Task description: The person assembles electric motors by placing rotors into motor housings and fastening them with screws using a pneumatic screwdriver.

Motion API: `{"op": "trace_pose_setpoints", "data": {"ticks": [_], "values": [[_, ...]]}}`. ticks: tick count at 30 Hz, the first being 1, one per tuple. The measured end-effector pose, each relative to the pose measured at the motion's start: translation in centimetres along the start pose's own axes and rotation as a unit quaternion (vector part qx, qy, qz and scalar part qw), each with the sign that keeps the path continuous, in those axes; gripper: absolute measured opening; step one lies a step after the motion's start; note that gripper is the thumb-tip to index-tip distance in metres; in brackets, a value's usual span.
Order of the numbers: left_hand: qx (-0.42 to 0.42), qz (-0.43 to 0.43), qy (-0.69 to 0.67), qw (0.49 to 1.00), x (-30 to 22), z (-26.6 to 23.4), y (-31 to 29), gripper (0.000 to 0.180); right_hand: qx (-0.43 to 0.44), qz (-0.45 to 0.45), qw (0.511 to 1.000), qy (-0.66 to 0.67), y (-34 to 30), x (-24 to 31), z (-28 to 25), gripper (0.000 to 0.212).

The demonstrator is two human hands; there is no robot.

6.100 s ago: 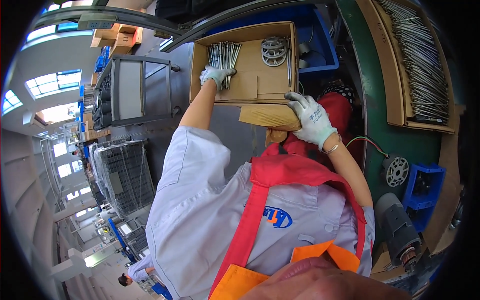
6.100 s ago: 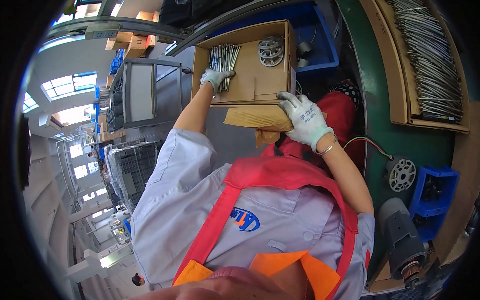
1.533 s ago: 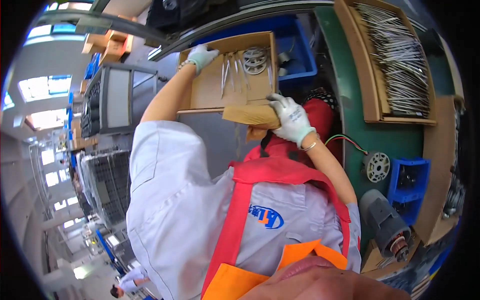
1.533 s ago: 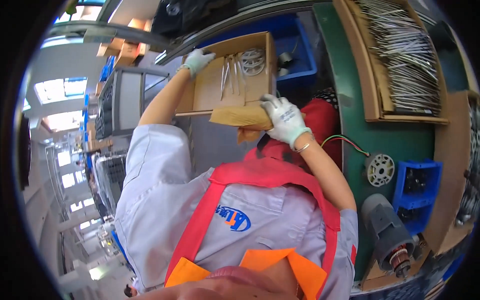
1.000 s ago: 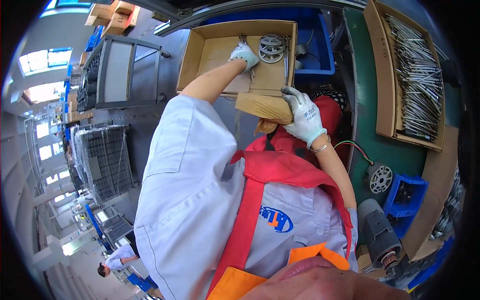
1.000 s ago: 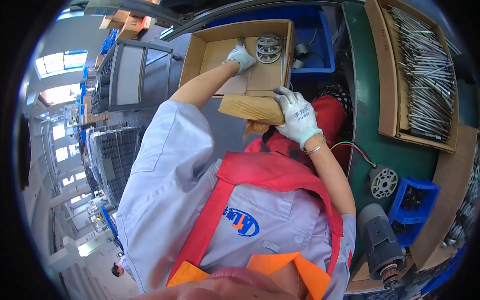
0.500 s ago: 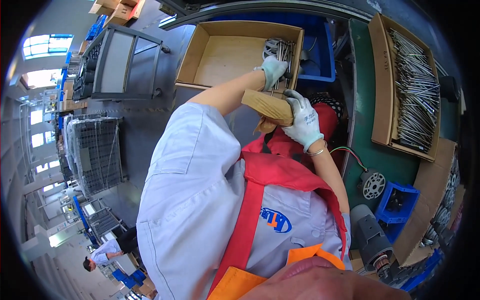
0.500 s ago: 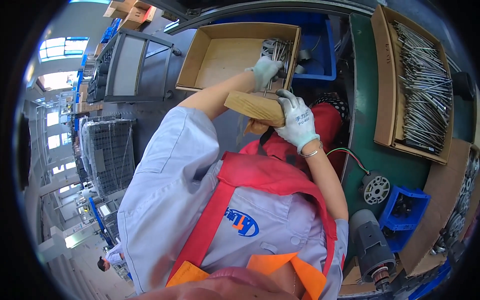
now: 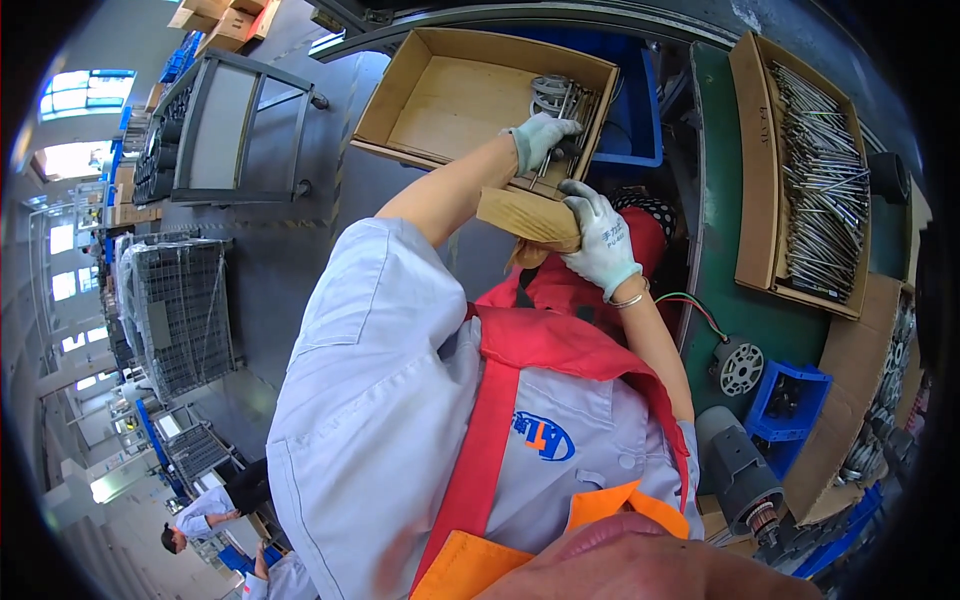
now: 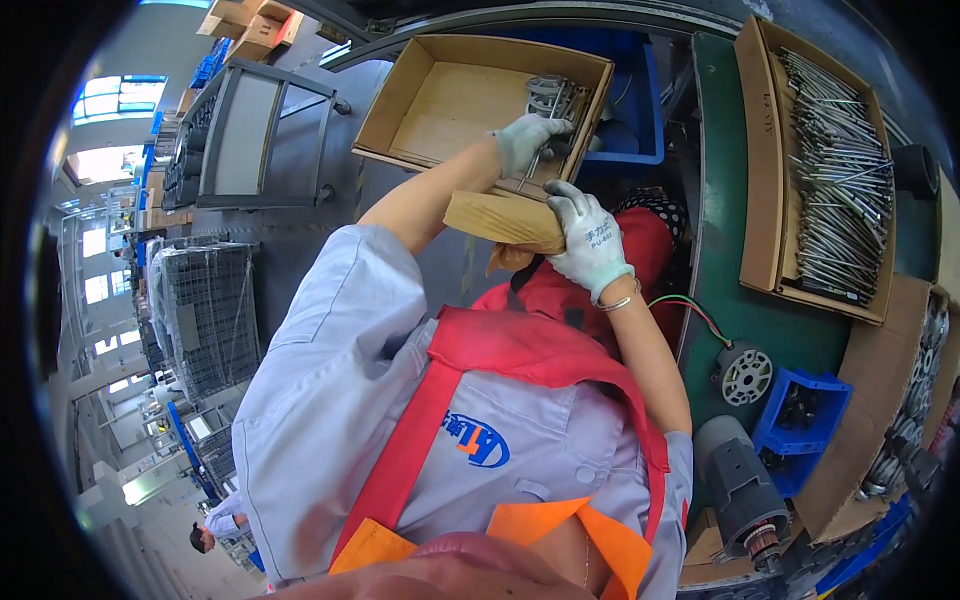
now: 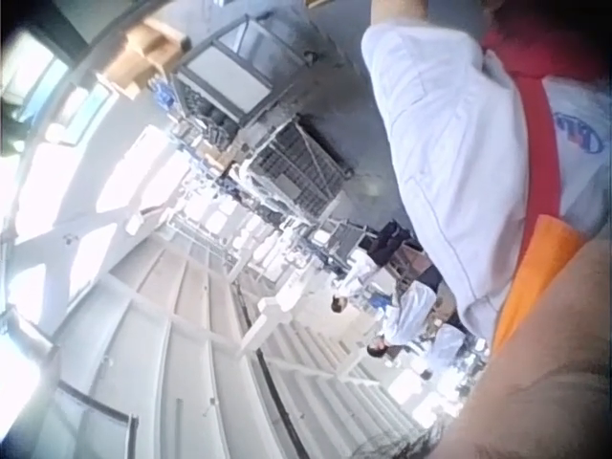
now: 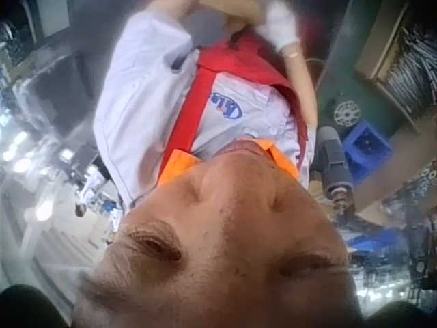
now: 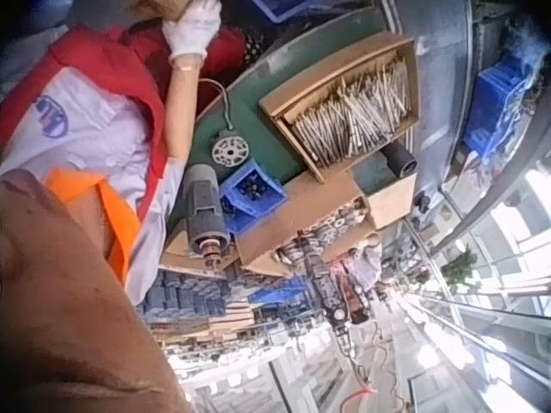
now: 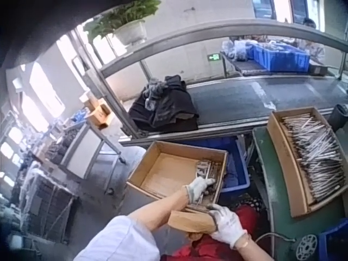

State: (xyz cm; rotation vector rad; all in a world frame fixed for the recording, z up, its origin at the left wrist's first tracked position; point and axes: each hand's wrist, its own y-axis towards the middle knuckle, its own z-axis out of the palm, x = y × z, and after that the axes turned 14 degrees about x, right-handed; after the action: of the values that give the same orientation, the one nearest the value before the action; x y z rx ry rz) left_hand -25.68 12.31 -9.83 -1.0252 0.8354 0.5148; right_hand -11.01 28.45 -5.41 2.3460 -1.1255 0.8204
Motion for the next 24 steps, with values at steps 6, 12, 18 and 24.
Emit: {"op": "trace_pose_setpoints", "data": {"ticks": [6, 12, 18, 24], "values": [[0.017, 0.006, 0.019, 1.0, 1.2, -0.7, 0.6, 0.027, 0.008, -0.007, 1.0, -0.015, 0.1, 0.0, 0.5, 0.051], [0.017, 0.033, -0.045, 0.998, 1.4, -0.9, -0.4, 0.026, 0.027, 0.012, 0.999, -0.044, 0.2, -0.5, 1.0, 0.055], [0.023, 0.042, 0.131, 0.99, -4.6, -0.3, -3.2, 0.024, 0.015, 0.025, 0.998, -0.049, -0.1, -0.6, -0.5, 0.056], [-0.012, -0.043, 0.129, 0.991, -1.3, 0.0, -0.2, 0.03, -0.01, 0.02, 0.999, -0.03, 0.0, -0.1, -0.1, 0.055]]}}
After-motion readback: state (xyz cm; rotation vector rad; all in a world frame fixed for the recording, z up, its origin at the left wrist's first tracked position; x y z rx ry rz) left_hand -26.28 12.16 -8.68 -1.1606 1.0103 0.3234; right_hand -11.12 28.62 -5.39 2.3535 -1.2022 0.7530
